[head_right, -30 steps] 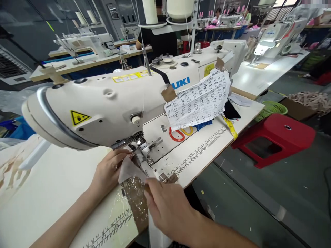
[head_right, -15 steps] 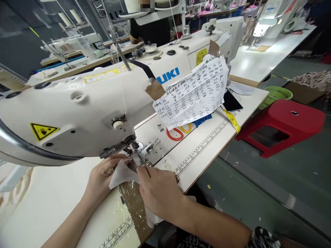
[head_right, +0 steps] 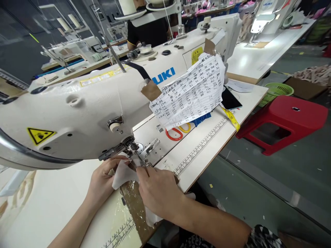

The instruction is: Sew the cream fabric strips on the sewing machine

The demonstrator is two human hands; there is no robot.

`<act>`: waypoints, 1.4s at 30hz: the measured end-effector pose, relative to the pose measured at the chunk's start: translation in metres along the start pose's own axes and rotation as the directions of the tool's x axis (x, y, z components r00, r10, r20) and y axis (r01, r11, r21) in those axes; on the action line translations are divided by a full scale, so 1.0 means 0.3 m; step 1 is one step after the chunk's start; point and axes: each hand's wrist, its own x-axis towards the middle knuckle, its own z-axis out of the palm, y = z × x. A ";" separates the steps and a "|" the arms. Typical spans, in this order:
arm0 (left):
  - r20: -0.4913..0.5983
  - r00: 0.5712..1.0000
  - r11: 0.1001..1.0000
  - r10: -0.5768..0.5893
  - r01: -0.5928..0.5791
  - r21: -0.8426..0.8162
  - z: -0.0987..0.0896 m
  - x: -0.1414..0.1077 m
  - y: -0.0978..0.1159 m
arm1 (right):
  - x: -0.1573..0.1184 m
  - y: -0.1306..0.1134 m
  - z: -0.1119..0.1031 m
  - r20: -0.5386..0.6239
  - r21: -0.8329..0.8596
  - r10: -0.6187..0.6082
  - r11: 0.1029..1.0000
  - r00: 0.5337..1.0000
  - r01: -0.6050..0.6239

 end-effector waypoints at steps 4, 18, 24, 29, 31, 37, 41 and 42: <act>0.007 1.000 0.999 0.000 0.000 0.048 0.001 -0.001 0.000 | 0.000 0.001 0.007 0.017 -0.018 -0.028 0.999 0.999 0.029; -0.002 1.000 0.989 0.006 -0.005 0.145 0.006 -0.006 0.003 | 0.001 -0.004 -0.001 0.041 -0.016 -0.015 1.000 0.999 0.015; -0.009 0.944 0.929 0.330 -0.323 0.184 0.010 -0.010 -0.007 | 0.005 -0.009 0.014 0.028 -0.063 -0.011 0.998 1.000 0.013; 0.129 0.922 0.912 0.366 -0.383 0.148 -0.010 -0.025 0.021 | -0.094 -0.005 -0.028 0.041 0.062 0.059 0.996 0.997 -0.062; 0.169 0.912 0.899 0.373 -0.401 0.176 -0.014 -0.036 0.040 | -0.172 0.006 -0.063 0.087 0.200 0.054 0.977 0.995 -0.070; 0.147 0.945 0.834 0.293 -0.328 0.443 0.041 -0.059 0.093 | -0.364 0.048 -0.125 0.116 0.319 0.088 0.940 0.989 -0.121; 0.129 0.951 0.809 0.282 -0.308 0.501 0.075 -0.074 0.108 | -0.385 0.046 -0.130 0.115 0.366 0.162 0.910 0.980 -0.194; 0.135 0.952 0.806 0.274 -0.304 0.508 0.079 -0.081 0.111 | -0.384 0.042 -0.130 0.117 0.380 0.161 0.905 0.980 -0.194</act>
